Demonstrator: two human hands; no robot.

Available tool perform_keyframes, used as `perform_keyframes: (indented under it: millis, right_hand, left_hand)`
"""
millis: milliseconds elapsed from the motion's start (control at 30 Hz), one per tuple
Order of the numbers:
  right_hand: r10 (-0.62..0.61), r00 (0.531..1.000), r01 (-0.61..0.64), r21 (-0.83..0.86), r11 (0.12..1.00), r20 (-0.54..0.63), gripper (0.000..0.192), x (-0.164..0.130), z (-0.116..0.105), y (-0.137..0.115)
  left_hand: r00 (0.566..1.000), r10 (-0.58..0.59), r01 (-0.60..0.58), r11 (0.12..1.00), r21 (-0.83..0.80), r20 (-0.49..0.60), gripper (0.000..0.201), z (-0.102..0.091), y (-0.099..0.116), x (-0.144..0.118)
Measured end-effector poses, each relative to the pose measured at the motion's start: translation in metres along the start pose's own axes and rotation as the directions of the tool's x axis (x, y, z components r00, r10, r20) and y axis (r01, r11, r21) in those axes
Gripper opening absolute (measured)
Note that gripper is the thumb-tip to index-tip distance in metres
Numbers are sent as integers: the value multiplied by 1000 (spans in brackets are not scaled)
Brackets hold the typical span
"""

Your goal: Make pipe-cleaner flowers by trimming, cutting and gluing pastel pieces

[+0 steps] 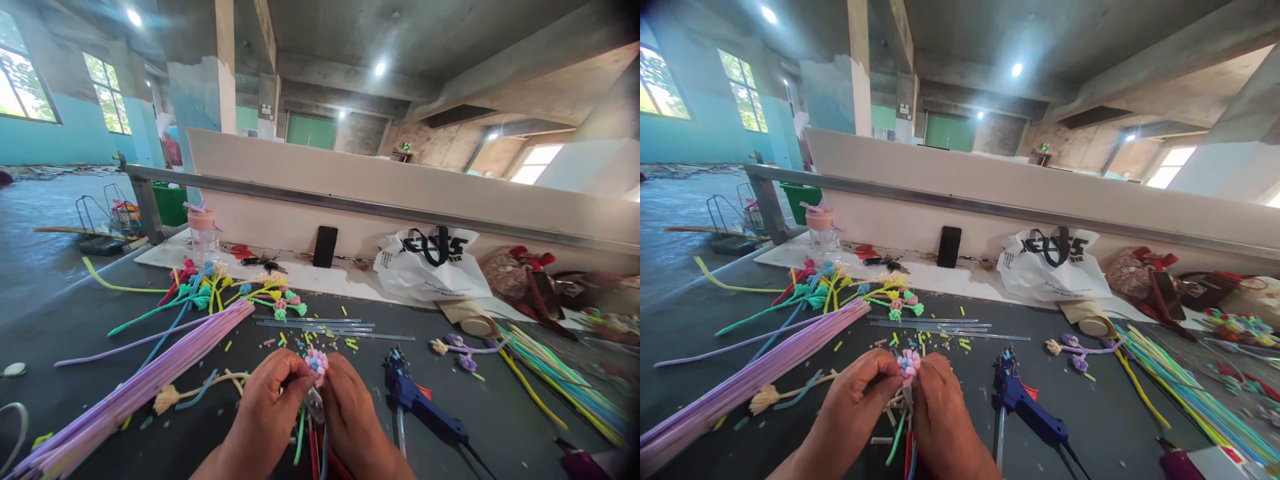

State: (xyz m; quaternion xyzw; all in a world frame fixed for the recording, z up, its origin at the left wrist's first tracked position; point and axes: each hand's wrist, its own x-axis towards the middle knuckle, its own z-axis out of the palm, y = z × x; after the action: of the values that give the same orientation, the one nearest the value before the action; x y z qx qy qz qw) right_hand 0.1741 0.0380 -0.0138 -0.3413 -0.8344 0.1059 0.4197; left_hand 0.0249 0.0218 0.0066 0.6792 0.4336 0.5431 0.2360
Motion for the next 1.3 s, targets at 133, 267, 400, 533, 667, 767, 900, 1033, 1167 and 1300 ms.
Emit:
perform_keyframes:
  millis: [133,267,400,533,667,767,900,1033,1167,1300]
  right_hand:
    - [-37,995,41,36,999,-94,21,-1,-2,0]
    - [-95,978,104,40,994,-187,23,-1,-6,-4]
    - [-128,974,141,60,988,-187,27,3,-8,-9]
    - [-120,976,133,63,989,-181,26,5,-8,-10]
    - [-117,980,130,70,989,-159,23,4,-8,-10]
    - [-112,988,122,88,989,-106,22,1,-8,-10]
    - [-59,997,67,179,982,-50,24,-3,-4,-7]
    - [156,987,-119,518,847,-28,13,-2,2,-9]
    - [357,890,-376,899,223,284,32,3,9,-16]
    - [275,858,-448,894,-11,433,35,5,14,-18]
  left_hand:
    - [997,74,-74,996,-52,-5,8,0,1,-3]
    - [993,120,-121,989,-80,-22,9,-1,-1,-6]
    - [961,277,-277,957,-84,-5,32,0,-4,-6]
    - [938,346,-345,935,-83,6,44,1,-9,-6]
    - [956,293,-292,946,-138,-10,42,-1,-9,-8]
    - [986,165,-164,975,-149,-3,34,-5,-4,-9]
    - [991,136,-135,978,-160,-1,29,-8,1,-9]
    - [996,86,-84,972,-218,-2,26,-7,2,-7]
    - [999,-34,29,978,-207,-19,24,-7,2,-4]
    - [999,-26,19,983,-184,-39,18,-9,1,0]
